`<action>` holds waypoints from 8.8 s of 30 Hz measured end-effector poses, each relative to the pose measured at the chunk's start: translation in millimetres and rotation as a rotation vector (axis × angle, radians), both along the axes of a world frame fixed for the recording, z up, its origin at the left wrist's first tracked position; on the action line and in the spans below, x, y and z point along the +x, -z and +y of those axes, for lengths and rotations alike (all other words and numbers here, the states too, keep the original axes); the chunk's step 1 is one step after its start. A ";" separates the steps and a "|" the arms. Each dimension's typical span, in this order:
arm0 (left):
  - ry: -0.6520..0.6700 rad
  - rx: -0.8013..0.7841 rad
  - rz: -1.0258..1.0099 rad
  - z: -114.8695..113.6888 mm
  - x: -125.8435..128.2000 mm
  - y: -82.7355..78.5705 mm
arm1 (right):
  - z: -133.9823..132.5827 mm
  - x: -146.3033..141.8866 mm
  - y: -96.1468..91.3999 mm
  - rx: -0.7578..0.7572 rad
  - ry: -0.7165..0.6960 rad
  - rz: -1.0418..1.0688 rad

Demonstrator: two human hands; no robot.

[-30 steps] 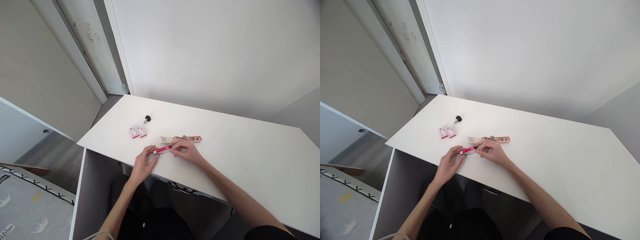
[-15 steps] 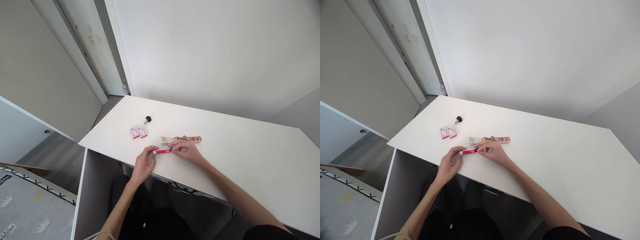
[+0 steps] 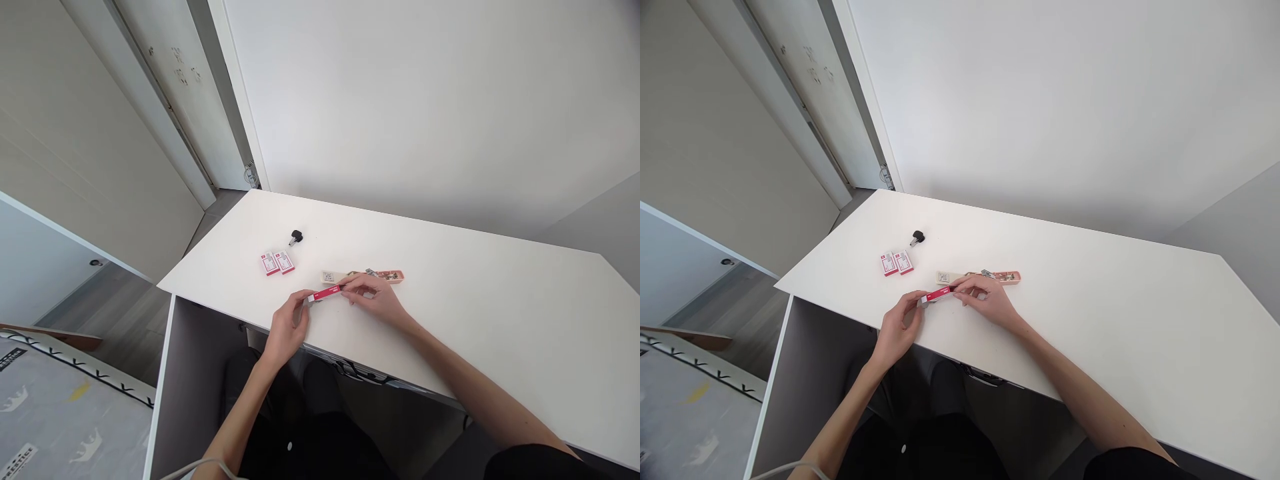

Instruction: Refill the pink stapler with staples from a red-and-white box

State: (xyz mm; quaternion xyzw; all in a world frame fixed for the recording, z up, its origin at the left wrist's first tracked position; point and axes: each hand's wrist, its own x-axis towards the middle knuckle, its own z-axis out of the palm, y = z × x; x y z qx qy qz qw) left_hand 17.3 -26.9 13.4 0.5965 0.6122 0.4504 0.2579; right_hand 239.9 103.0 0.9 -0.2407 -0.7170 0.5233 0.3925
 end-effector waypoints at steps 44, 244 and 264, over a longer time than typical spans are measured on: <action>-0.171 0.021 0.329 11.6 21.4 11.9 | 1.7 -0.5 -2.4 -0.188 0.012 0.098; -0.053 -0.078 0.072 48.2 -3.5 -14.1 | -0.8 55.8 -26.2 -0.101 0.291 0.047; -0.052 -0.127 0.032 49.1 -4.8 -14.3 | 27.9 48.2 -15.1 -0.195 0.326 0.006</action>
